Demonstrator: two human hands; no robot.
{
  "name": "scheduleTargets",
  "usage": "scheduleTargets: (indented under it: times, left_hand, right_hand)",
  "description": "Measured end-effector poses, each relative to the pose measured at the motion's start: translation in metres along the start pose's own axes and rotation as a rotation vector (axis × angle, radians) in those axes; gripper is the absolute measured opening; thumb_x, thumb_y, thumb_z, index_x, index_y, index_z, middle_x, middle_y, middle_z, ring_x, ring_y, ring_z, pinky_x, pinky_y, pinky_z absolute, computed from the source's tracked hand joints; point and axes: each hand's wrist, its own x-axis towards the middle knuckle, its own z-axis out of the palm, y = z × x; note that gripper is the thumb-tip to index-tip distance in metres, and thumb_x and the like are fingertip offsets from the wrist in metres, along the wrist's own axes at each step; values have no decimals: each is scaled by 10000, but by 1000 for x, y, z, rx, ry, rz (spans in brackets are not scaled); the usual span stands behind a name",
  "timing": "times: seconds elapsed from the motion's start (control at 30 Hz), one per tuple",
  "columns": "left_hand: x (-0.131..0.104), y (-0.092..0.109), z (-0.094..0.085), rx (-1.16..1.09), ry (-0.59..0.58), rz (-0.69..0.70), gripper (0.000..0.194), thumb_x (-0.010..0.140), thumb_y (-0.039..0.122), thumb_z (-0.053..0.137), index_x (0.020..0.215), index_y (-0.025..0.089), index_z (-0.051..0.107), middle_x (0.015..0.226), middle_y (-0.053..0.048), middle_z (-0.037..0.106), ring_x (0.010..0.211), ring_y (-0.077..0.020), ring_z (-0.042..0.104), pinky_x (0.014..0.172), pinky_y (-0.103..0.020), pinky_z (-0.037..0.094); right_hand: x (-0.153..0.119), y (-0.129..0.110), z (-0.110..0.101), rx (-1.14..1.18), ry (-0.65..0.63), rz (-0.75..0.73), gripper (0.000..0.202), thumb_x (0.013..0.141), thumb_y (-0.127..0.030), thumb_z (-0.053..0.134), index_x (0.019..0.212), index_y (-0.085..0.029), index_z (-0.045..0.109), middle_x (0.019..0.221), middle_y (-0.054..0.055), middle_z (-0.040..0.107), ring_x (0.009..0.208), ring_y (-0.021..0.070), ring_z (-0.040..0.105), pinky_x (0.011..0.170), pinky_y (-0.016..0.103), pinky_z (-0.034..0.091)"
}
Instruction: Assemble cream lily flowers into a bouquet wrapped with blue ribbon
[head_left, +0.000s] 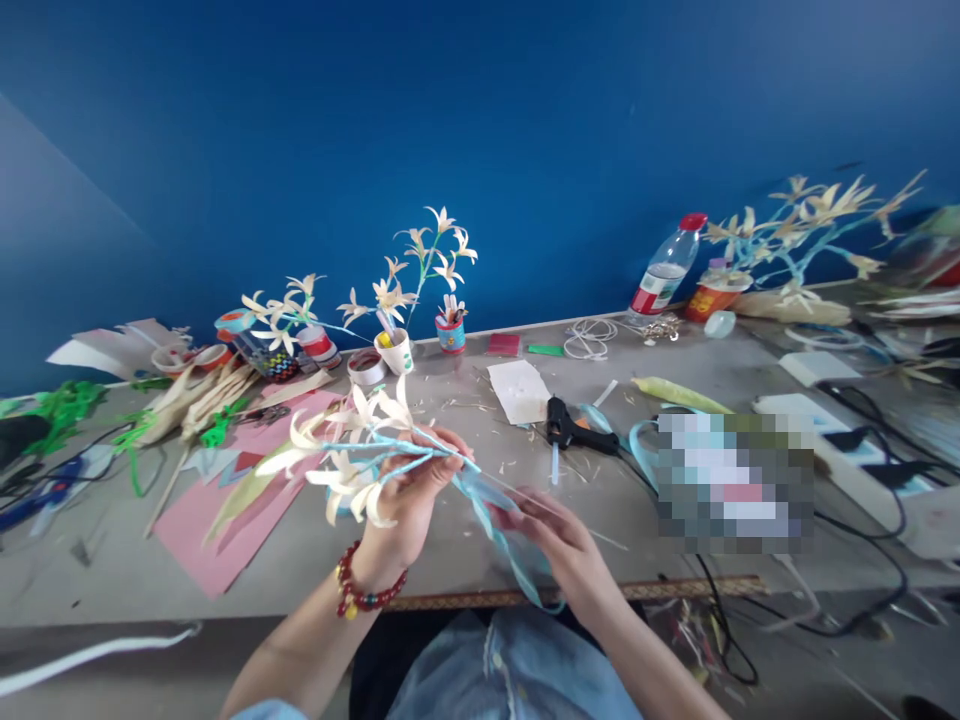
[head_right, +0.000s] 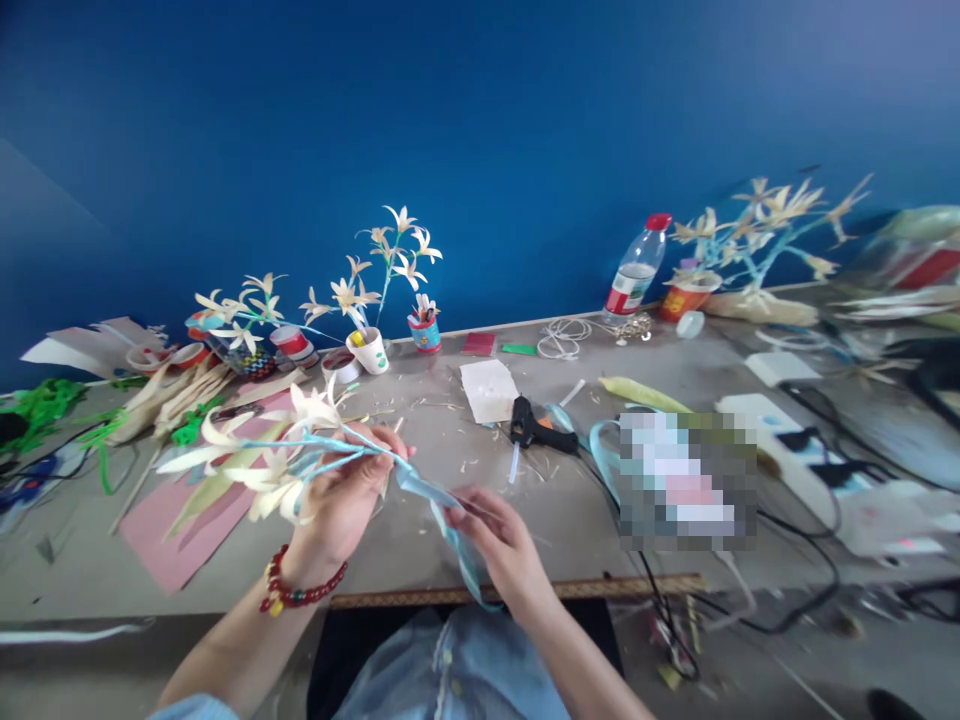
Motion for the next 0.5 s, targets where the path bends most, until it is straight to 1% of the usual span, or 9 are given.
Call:
scheduleTargets:
  times: [0.07, 0.1, 0.13, 0.2, 0.27, 0.3, 0.33, 0.4, 0.5]
  left_hand:
    - [1, 2, 2, -43, 15, -21, 96, 811, 231, 756, 777, 208, 669, 843, -20, 669, 838, -185, 645, 734, -316, 538]
    - [1, 3, 3, -46, 33, -27, 104, 802, 233, 763, 771, 204, 668, 843, -21, 667, 832, -184, 642, 738, -317, 535]
    - [1, 3, 5, -45, 55, -28, 117, 791, 241, 772, 764, 201, 665, 839, -22, 667, 827, -186, 641, 749, -323, 535]
    - [2, 2, 10, -27, 102, -28, 134, 779, 262, 781, 768, 201, 662, 840, -24, 671, 817, -190, 641, 763, -331, 534]
    - [1, -1, 14, -12, 122, -23, 132, 784, 282, 778, 782, 206, 670, 850, -27, 672, 812, -190, 642, 763, -329, 535]
    - [1, -3, 16, -12, 126, -12, 127, 789, 292, 773, 789, 209, 676, 853, -29, 671, 810, -189, 641, 763, -329, 537]
    - [0, -4, 17, -13, 123, -2, 121, 796, 300, 766, 794, 212, 683, 859, -32, 669, 815, -190, 641, 770, -331, 539]
    - [-2, -6, 20, -7, 122, 24, 123, 805, 317, 756, 799, 211, 695, 872, -41, 672, 833, -196, 644, 796, -343, 544]
    - [-5, -8, 25, 48, 143, 28, 149, 808, 342, 753, 794, 205, 697, 874, -50, 687, 855, -217, 661, 814, -365, 553]
  right_hand:
    - [-6, 0, -12, -371, 157, -294, 178, 881, -304, 686, 1028, -204, 693, 1106, 115, 721, 1033, 265, 666, 907, 406, 526]
    - [-10, -1, -15, -520, 197, -410, 149, 886, -262, 673, 1025, -211, 688, 1105, 114, 714, 1043, 268, 659, 902, 411, 526]
    - [-14, -2, -16, -632, 199, -504, 104, 895, -214, 651, 994, -215, 681, 1057, 105, 717, 1007, 259, 666, 868, 398, 536]
    - [-23, -8, -11, -763, 97, -637, 119, 903, -124, 608, 959, -216, 660, 940, 79, 718, 891, 226, 683, 776, 348, 550]
    - [-30, -16, -2, -795, 40, -777, 237, 880, -77, 619, 1082, -198, 641, 984, 97, 721, 913, 229, 687, 782, 343, 556]
    - [-32, -20, 2, -787, 64, -839, 332, 864, -67, 634, 1175, -185, 616, 1049, 118, 717, 972, 244, 682, 824, 360, 555]
    - [-32, -24, 6, -772, 96, -877, 414, 854, -61, 644, 1247, -178, 587, 1103, 132, 710, 1027, 255, 671, 871, 378, 546]
    - [-27, -31, 13, -734, 115, -853, 470, 861, -63, 643, 1305, -196, 565, 1160, 127, 704, 1085, 261, 655, 943, 405, 517]
    - [-12, -33, 22, -525, 82, -642, 395, 925, -135, 609, 1304, -245, 588, 1225, 102, 688, 1099, 244, 654, 964, 399, 506]
